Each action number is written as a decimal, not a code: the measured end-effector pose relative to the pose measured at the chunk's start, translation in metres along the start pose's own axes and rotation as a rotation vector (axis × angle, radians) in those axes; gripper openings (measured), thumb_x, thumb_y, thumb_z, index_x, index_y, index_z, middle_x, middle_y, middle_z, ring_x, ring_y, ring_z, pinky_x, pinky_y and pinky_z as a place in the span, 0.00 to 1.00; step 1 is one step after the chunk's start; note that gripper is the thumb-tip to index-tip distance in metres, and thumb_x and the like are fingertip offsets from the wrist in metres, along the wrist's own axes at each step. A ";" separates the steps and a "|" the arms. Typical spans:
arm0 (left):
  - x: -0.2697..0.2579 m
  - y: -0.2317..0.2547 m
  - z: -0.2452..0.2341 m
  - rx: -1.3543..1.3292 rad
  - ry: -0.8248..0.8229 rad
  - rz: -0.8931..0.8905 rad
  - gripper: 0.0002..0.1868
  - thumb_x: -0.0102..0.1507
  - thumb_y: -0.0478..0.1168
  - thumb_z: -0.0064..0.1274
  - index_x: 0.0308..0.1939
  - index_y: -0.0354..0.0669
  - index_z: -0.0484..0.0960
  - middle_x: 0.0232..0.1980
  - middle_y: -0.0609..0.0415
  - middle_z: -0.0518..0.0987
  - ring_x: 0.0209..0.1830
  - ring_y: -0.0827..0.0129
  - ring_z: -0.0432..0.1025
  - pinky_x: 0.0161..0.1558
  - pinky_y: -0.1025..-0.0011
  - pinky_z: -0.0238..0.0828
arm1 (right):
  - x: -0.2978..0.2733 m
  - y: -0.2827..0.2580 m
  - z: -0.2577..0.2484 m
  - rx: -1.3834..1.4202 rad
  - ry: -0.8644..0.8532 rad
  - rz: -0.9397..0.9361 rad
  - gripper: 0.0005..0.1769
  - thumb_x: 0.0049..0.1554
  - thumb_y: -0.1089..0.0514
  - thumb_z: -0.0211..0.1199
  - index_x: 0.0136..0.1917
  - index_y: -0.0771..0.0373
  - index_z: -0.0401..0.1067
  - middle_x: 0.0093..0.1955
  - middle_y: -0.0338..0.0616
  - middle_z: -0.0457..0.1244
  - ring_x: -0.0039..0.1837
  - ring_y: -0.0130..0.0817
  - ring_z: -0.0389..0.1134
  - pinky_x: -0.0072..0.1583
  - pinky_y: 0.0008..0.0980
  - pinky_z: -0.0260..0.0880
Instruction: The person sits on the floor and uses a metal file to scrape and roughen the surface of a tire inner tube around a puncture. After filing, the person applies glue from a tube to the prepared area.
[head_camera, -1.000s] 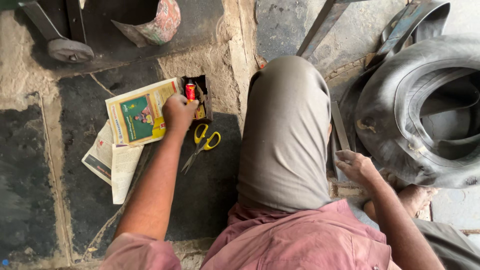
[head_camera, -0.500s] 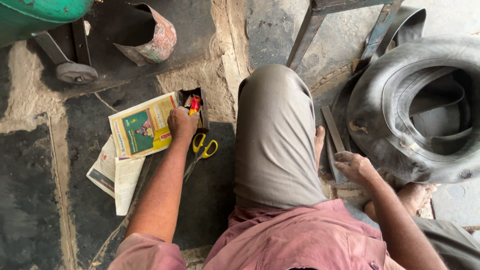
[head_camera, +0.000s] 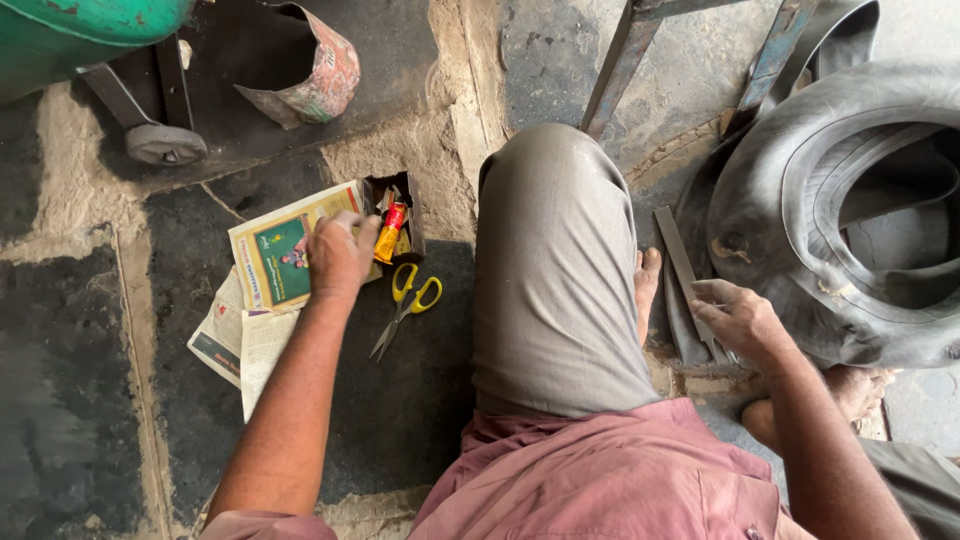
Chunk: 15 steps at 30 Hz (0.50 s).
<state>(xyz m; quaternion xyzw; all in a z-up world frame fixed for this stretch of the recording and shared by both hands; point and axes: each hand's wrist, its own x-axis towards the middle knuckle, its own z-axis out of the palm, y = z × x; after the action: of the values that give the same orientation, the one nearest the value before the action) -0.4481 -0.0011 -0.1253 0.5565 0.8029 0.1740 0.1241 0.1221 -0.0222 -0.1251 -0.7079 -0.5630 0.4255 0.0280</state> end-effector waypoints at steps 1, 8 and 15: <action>-0.002 -0.001 0.005 0.035 0.044 0.123 0.16 0.61 0.49 0.66 0.38 0.38 0.87 0.37 0.40 0.80 0.37 0.47 0.77 0.42 0.54 0.73 | 0.000 -0.002 0.000 0.001 -0.002 -0.018 0.27 0.58 0.51 0.64 0.68 0.61 0.72 0.63 0.51 0.70 0.63 0.43 0.72 0.63 0.38 0.71; -0.003 -0.018 0.056 0.158 -0.165 -0.149 0.23 0.58 0.53 0.66 0.37 0.33 0.86 0.38 0.34 0.82 0.39 0.39 0.77 0.41 0.48 0.73 | -0.005 -0.001 -0.002 -0.012 0.017 -0.061 0.27 0.57 0.50 0.65 0.67 0.61 0.72 0.61 0.52 0.70 0.61 0.41 0.73 0.61 0.37 0.72; 0.026 -0.010 -0.035 -0.479 0.258 -0.200 0.18 0.61 0.49 0.63 0.42 0.37 0.85 0.32 0.44 0.80 0.31 0.53 0.74 0.32 0.57 0.69 | -0.032 -0.038 -0.066 0.151 0.222 -0.198 0.21 0.60 0.55 0.64 0.64 0.65 0.74 0.55 0.50 0.72 0.54 0.37 0.73 0.57 0.37 0.72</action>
<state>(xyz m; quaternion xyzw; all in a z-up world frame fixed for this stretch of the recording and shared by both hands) -0.4793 0.0153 -0.0971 0.4027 0.7990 0.4148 0.1653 0.1346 -0.0060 -0.0451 -0.6875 -0.5900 0.3808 0.1850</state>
